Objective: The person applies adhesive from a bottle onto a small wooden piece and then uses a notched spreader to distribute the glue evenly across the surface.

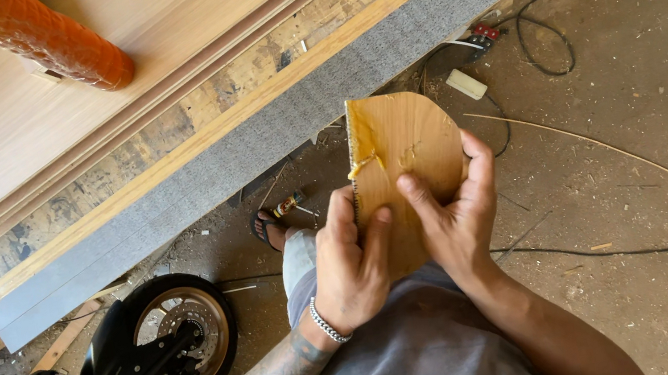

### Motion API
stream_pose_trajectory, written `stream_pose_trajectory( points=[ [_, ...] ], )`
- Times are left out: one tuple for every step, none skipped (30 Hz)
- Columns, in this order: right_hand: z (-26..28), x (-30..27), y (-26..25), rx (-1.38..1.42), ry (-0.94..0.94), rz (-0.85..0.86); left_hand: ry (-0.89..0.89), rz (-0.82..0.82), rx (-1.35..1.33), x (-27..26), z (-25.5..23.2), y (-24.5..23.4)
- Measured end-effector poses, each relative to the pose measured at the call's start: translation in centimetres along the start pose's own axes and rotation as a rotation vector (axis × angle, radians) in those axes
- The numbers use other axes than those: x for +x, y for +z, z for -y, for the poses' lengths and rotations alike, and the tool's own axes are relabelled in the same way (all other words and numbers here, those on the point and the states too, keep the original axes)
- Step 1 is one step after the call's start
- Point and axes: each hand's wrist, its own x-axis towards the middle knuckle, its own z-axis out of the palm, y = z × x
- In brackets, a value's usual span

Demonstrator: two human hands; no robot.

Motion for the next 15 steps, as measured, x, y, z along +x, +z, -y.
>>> stream_pose_trajectory(
  points=[
    [-0.2,0.0,0.2,0.0,-0.001,-0.006,-0.011,0.006,0.007,-0.3,0.0,0.2],
    [-0.2,-0.1,0.0,0.004,-0.005,-0.005,-0.007,0.003,0.01,0.2,0.5,0.1],
    [-0.2,-0.1,-0.1,-0.057,-0.002,-0.014,-0.007,-0.01,0.031,0.6,0.9,0.0],
    [-0.2,-0.3,-0.3,-0.121,0.004,-0.025,-0.009,-0.019,0.05,0.9,1.4,0.0],
    [0.0,-0.6,-0.2,-0.119,0.003,-0.027,-0.007,-0.018,0.052,1.5,1.0,-0.4],
    [0.3,-0.8,-0.2,-0.184,-0.008,-0.022,0.01,-0.025,0.066,2.1,0.6,-0.8],
    [0.5,-1.1,-0.3,-0.248,-0.019,-0.016,0.028,-0.032,0.08,2.6,0.2,-1.1],
    [0.8,-1.1,-0.6,-0.249,-0.02,-0.013,0.027,-0.036,0.079,2.7,0.2,-0.9],
    [1.1,-1.1,-1.0,-0.232,-0.078,0.027,0.032,-0.059,0.08,2.7,0.1,-0.7],
    [1.4,-1.2,-1.0,-0.209,-0.137,0.066,0.04,-0.084,0.086,2.8,0.1,-0.8],
    [1.5,-1.2,-1.0,-0.203,-0.139,0.068,0.042,-0.088,0.091,2.7,0.6,-0.8],
    [1.7,-1.3,-1.1,-0.205,-0.185,0.094,0.037,-0.109,0.081,2.5,1.0,-0.8],
    [1.9,-1.4,-1.2,-0.207,-0.231,0.119,0.033,-0.131,0.072,2.4,1.4,-0.7],
    [1.9,-1.7,-1.0,-0.205,-0.231,0.118,0.034,-0.13,0.073,2.2,1.8,-0.8],
    [1.9,-1.9,-0.8,-0.222,-0.269,0.13,0.038,-0.158,0.101,2.1,2.2,-0.9]
  ],
)
